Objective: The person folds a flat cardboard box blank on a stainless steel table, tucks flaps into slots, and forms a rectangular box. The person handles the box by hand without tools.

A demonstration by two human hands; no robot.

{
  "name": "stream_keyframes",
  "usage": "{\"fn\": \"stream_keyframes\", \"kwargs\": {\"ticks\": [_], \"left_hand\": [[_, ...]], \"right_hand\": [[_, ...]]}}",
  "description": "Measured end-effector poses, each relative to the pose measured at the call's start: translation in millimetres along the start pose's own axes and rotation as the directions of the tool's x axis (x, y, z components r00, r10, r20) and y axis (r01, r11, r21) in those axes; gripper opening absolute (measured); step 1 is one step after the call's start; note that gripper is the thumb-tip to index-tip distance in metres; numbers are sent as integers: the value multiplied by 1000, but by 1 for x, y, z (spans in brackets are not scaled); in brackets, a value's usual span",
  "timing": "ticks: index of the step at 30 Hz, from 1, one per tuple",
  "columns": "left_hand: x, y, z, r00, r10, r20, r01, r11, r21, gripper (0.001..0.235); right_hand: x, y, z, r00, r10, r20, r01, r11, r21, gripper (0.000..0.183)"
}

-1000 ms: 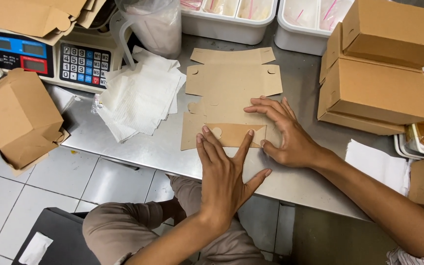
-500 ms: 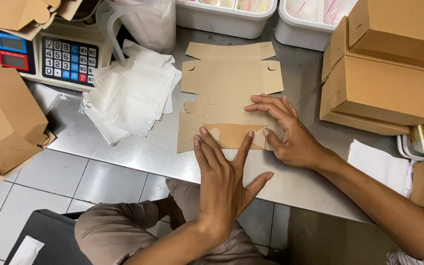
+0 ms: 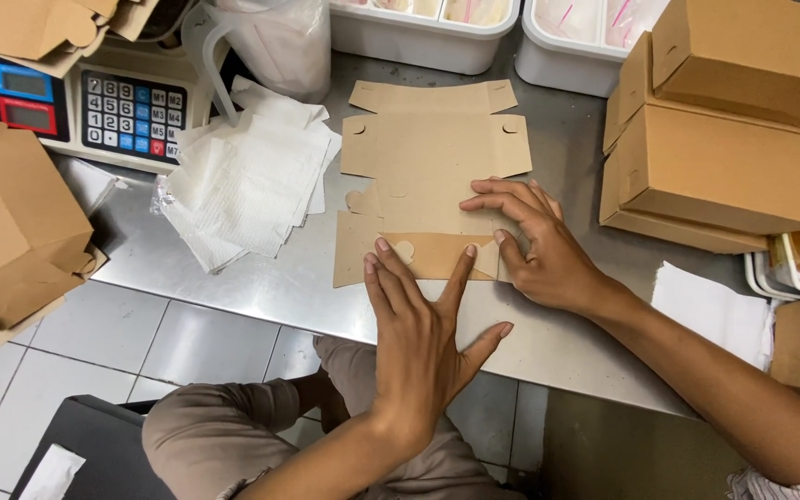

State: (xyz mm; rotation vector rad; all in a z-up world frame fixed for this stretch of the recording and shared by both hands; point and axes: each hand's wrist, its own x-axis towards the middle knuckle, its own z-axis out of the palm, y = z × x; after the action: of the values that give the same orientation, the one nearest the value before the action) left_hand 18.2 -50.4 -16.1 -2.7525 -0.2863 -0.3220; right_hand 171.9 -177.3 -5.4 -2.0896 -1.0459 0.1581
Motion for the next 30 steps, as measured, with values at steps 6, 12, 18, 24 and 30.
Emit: {"fn": "stream_keyframes", "kwargs": {"ticks": [6,12,18,24,30], "left_hand": [[-2,1,2,1000,6,-13,-6,999,34,95],[-2,1,5,999,5,-48,-5,1000,16,94],[-3,1,4,999,16,-38,-15,999,40,92],[-4,2,6,998,-8,-67,9,1000,6,92],[-4,1,4,999,-2,-53,4,999,31,94]], "right_hand": [[-3,4,-3,996,-73,53,73,997,0,58],[-4,0,-9,985,-118,128,118,993,5,62],[-5,5,-10,974,-140,177,140,990,14,71],[-6,6,-12,969,-145,202,141,989,34,68],[-5,10,-11,969,-123,214,105,990,97,58]]}}
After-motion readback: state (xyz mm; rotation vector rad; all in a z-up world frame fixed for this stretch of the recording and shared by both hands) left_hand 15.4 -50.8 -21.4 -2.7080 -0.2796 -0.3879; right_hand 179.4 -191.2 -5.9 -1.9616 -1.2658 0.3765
